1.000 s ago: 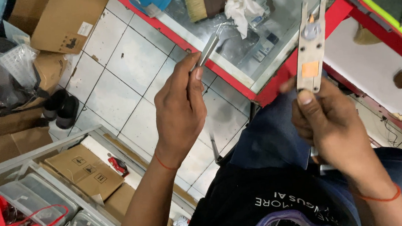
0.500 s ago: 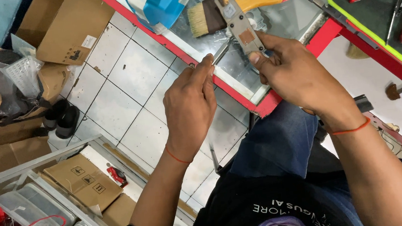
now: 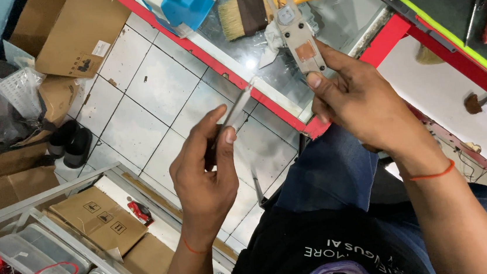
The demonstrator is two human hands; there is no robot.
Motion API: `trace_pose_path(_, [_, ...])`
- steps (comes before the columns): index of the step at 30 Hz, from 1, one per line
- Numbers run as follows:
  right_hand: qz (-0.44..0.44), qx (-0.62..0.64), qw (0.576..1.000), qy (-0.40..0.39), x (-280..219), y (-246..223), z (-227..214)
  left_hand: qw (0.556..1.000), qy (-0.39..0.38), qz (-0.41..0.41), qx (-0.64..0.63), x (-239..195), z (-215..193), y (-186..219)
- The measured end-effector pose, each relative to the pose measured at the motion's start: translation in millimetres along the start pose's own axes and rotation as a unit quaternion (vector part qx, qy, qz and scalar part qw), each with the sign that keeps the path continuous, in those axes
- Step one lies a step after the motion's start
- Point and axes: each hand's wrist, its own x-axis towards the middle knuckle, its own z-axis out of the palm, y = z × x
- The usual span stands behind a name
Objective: The person uses a screwdriver to remove a metal bracket, then picks up a motherboard and wipes it with a tissue. They then use a brush to sweep dust off the motherboard before placing it on a work mat.
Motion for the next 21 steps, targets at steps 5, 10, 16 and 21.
trace_pose_path(5, [0.058, 0.077, 0.995, -0.007, -53.7, 16.7, 4.8, 0.997, -0.038, 0.066, -0.021, -19.0, 10.2, -1.1])
trace_pose_path(10, [0.108, 0.138, 0.984, 0.009, -85.6, 61.3, 12.9, 0.992, -0.077, 0.095, -0.007, -32.1, 23.1, -15.1])
trace_pose_path(16, [0.147, -0.003, 0.989, -0.020, -80.7, 63.5, 11.6, 0.982, -0.094, 0.161, 0.036, -34.3, 31.1, -25.9])
trace_pose_path(21, [0.140, 0.006, 0.989, -0.038, -82.6, 56.8, 9.0, 0.977, -0.095, 0.177, 0.067, -34.5, 36.8, -28.7])
